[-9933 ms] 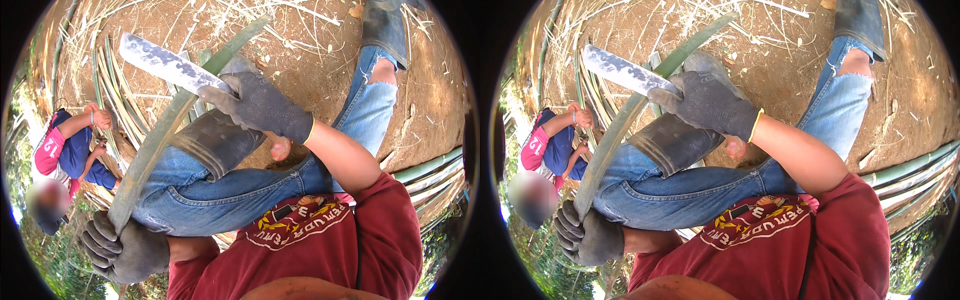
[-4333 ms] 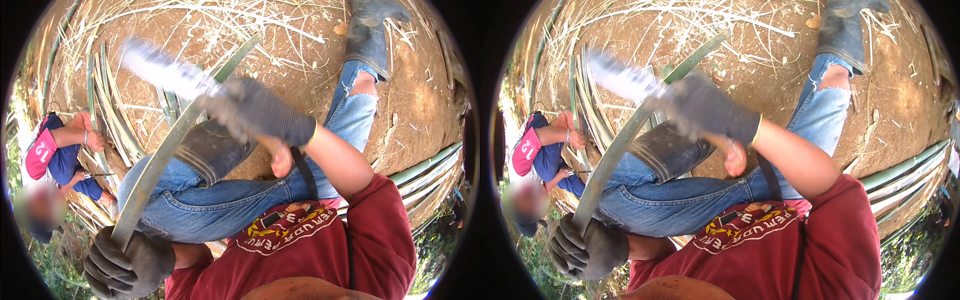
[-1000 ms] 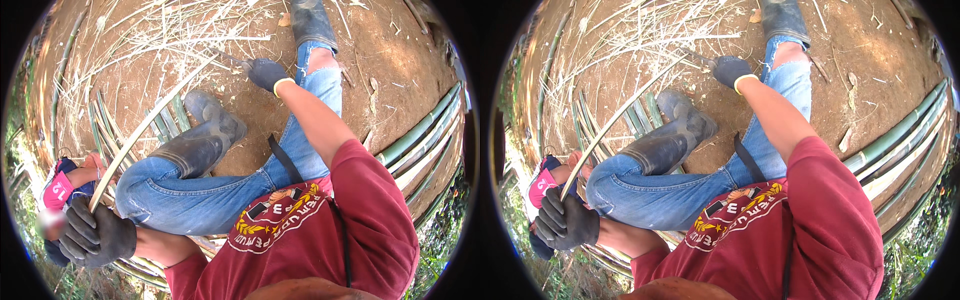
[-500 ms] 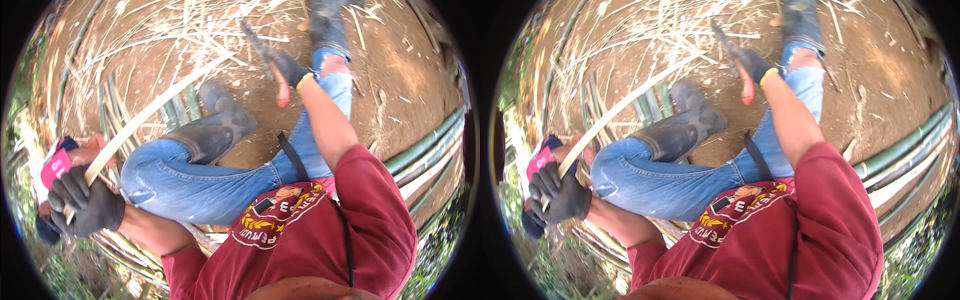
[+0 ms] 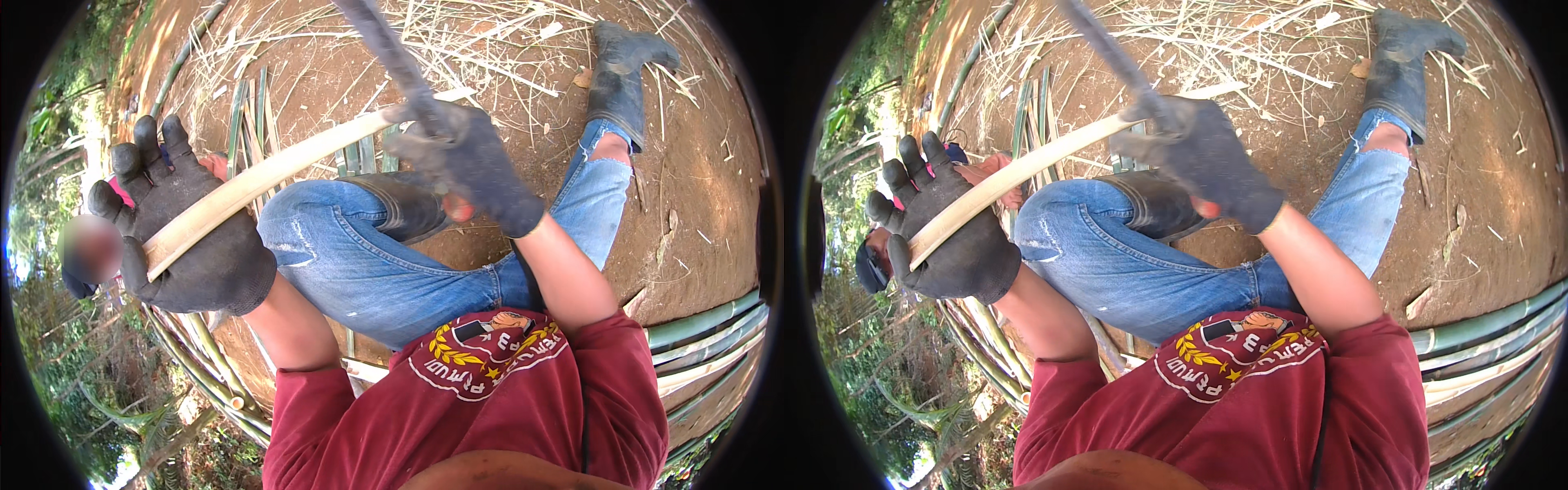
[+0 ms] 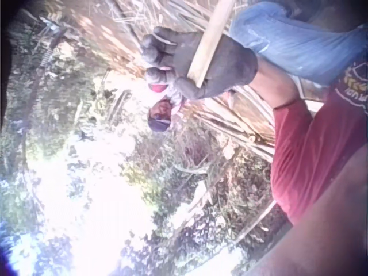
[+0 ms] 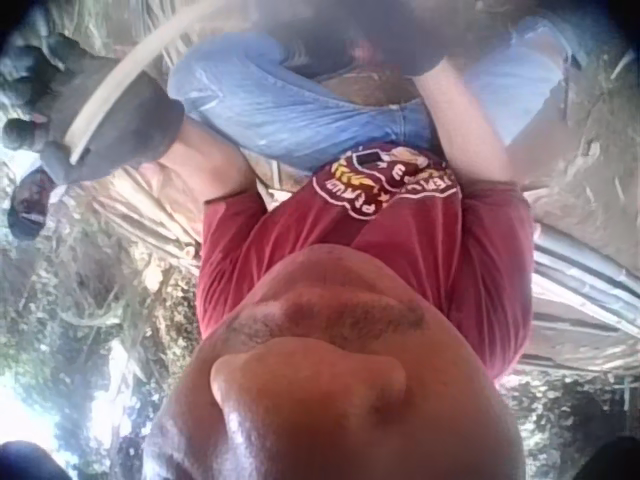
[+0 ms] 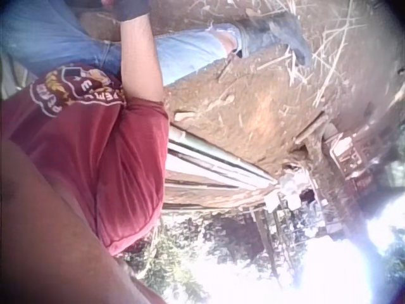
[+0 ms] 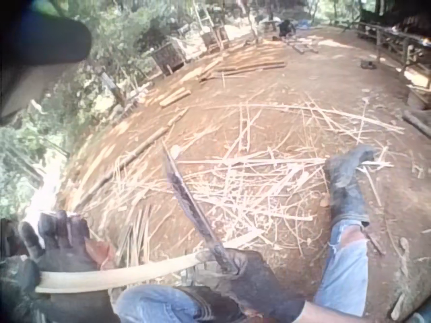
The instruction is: The person sits on the ground and uses a machete to split long bamboo poles into thin strips. They repeatedly strike the bamboo against a wooden block to separate the layers and then peel the strips apart by hand.
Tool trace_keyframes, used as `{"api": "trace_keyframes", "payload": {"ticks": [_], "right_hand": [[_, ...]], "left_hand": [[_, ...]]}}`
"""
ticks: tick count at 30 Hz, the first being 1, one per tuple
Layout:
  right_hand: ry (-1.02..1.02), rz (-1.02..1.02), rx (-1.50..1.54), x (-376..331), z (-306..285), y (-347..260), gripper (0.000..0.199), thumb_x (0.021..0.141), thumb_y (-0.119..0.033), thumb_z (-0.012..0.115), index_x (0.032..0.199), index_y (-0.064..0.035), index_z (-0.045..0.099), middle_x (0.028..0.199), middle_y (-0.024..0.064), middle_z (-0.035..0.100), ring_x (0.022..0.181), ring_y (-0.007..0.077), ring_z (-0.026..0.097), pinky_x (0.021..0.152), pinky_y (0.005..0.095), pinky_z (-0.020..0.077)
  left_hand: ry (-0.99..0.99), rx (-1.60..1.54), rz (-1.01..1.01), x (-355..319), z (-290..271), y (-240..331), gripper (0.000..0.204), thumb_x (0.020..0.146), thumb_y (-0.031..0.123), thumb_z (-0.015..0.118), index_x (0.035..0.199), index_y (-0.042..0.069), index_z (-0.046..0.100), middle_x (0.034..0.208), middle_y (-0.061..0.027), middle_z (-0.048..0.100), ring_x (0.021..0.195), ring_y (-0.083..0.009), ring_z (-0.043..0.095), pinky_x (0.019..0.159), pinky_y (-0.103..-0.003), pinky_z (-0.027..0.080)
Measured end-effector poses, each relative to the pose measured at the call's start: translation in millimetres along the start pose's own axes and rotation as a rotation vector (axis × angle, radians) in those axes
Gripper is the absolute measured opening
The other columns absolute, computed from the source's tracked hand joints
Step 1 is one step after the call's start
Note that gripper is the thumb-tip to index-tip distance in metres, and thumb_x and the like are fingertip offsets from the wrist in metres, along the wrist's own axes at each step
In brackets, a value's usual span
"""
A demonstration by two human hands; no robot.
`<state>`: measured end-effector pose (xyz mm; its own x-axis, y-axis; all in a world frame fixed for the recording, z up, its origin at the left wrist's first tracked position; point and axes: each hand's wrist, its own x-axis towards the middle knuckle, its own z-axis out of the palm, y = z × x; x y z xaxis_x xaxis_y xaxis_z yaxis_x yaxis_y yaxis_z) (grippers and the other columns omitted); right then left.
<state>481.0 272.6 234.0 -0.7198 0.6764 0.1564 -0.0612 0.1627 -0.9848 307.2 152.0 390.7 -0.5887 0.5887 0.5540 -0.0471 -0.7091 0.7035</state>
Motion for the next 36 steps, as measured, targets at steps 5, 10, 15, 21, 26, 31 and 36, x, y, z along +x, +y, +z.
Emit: {"api": "trace_keyframes", "payload": {"ticks": [5,10,15,21,26,31,36], "right_hand": [[-0.104,0.276,0.242,10,31,-13,0.036,0.085,-0.037,0.071,0.103,-0.0061,0.069,0.068,0.0056,0.063,0.056,0.0092,0.06,0.044,0.0259,0.0454],[0.109,0.237,-0.133,14,-2,11,0.03,0.088,-0.03,0.069,0.103,-0.0044,0.069,0.063,0.0034,0.06,0.055,0.0093,0.059,0.045,0.0257,0.0453],[0.858,0.463,0.012,6,-95,77,0.027,0.09,-0.026,0.067,0.103,-0.0015,0.065,0.068,0.0035,0.061,0.05,0.0102,0.057,0.046,0.0269,0.0475],[0.224,0.253,-0.144,-1,-91,48,0.024,0.092,-0.024,0.067,0.113,-0.0126,0.065,0.064,0.0001,0.059,0.05,0.0075,0.058,0.046,0.0237,0.0473],[-0.162,0.332,0.096,17,-17,49,0.034,0.084,-0.033,0.074,0.11,-0.0113,0.071,0.072,0.005,0.065,0.06,0.0094,0.06,0.056,0.0284,0.0491],[-0.111,-0.611,-0.527,35,-4,73,0.02,0.087,-0.019,0.068,0.105,-0.0104,0.072,0.093,0.0065,0.067,0.075,0.0126,0.066,0.062,0.0281,0.0535],[0.047,0.337,0.102,13,25,60,0.018,0.087,-0.013,0.07,0.1,-0.0004,0.069,0.072,0.0021,0.064,0.059,0.0098,0.059,0.054,0.0255,0.0452]], "left_hand": [[-0.028,0.047,0.044,-13,-3,2,0.042,0.088,0.029,0.054,0.124,0.008,0.061,0.123,-0.0217,0.058,0.127,-0.0418,0.046,0.11,-0.056,0.034],[-0.014,0.059,0.059,-24,-15,6,0.05,0.085,0.031,0.055,0.131,0.013,0.056,0.127,-0.0203,0.056,0.128,-0.0402,0.044,0.109,-0.062,0.033],[-0.093,0.144,-0.01,-31,-38,13,0.053,0.083,0.034,0.06,0.135,0.023,0.054,0.139,-0.0164,0.048,0.134,-0.0402,0.037,0.102,-0.069,0.035],[-0.26,0.078,-0.018,-29,-19,-1,0.054,0.081,0.041,0.066,0.132,0.026,0.056,0.135,-0.0153,0.053,0.129,-0.0383,0.043,0.111,-0.056,0.03],[-0.349,0.045,-0.09,-34,-10,2,0.051,0.076,0.036,0.073,0.125,0.031,0.059,0.127,-0.0098,0.056,0.125,-0.0354,0.045,0.109,-0.051,0.031],[-0.338,-0.03,0.027,-22,-11,-10,0.05,0.08,0.044,0.067,0.125,0.023,0.056,0.11,-0.0108,0.056,0.11,-0.0331,0.052,0.101,-0.051,0.037],[-0.027,0.173,0.058,-50,-10,13,0.05,0.084,0.048,0.062,0.121,0.015,0.054,0.098,-0.0118,0.056,0.098,-0.0308,0.056,0.094,-0.051,0.043]]}}
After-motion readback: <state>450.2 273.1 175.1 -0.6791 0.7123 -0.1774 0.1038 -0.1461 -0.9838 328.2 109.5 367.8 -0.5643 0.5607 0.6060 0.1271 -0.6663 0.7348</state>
